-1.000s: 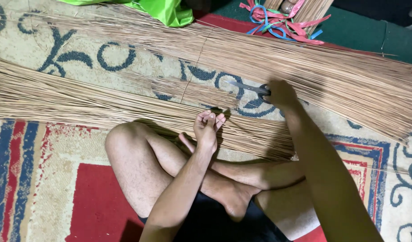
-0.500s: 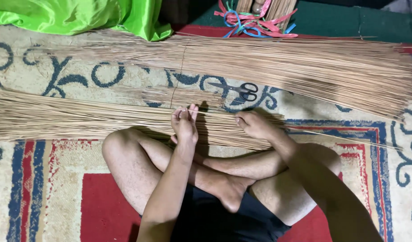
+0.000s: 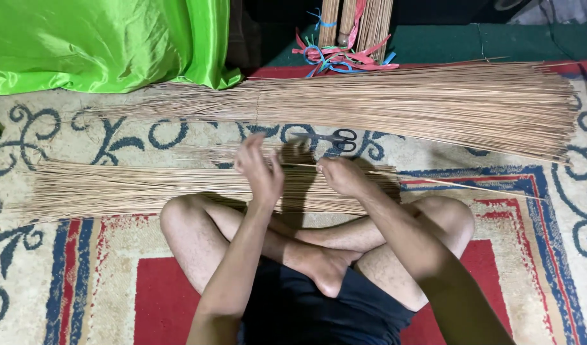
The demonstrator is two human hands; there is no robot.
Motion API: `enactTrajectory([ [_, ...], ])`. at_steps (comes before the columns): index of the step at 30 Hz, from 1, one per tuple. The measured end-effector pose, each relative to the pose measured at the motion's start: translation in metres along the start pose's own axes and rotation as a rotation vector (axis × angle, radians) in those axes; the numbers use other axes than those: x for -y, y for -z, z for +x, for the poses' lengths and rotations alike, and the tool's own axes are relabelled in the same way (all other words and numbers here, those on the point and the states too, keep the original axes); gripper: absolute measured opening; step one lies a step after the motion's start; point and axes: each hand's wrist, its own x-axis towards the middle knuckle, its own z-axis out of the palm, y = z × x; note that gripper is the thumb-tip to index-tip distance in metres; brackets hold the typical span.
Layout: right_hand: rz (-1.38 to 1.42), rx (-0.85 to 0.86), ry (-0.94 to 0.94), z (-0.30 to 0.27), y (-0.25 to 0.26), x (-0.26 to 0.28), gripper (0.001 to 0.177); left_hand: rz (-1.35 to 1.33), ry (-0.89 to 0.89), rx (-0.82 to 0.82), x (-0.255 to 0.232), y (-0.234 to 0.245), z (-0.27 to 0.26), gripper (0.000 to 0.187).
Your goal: Sorting, aligning, and trimming palm leaf ribs to assemble a broom
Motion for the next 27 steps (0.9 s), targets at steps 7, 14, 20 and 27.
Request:
enactTrajectory([
  [7,-0.076,-0.003,0.007,0.002,-0.003,0.025,0.022,0.436,-0.263,0.913,-0.007,-0.033,-0.013,0.025],
  [14,0.016,0.055,-0.049,-0.031,0.037,0.004,0.021,0.340,-0.212,0.976,0.038,0.002,0.001,0.034],
  [20,-0.020,0.069,-0.108,-0.051,0.056,-0.032,0.024,0.475,-0.293,0.848,0.092,0.029,0.012,0.018],
  [27,0.017,0.012,-0.129,-0.038,0.026,-0.013,0.022,0.681,-0.358,1.044,-0.029,0.036,0.015,0.044],
])
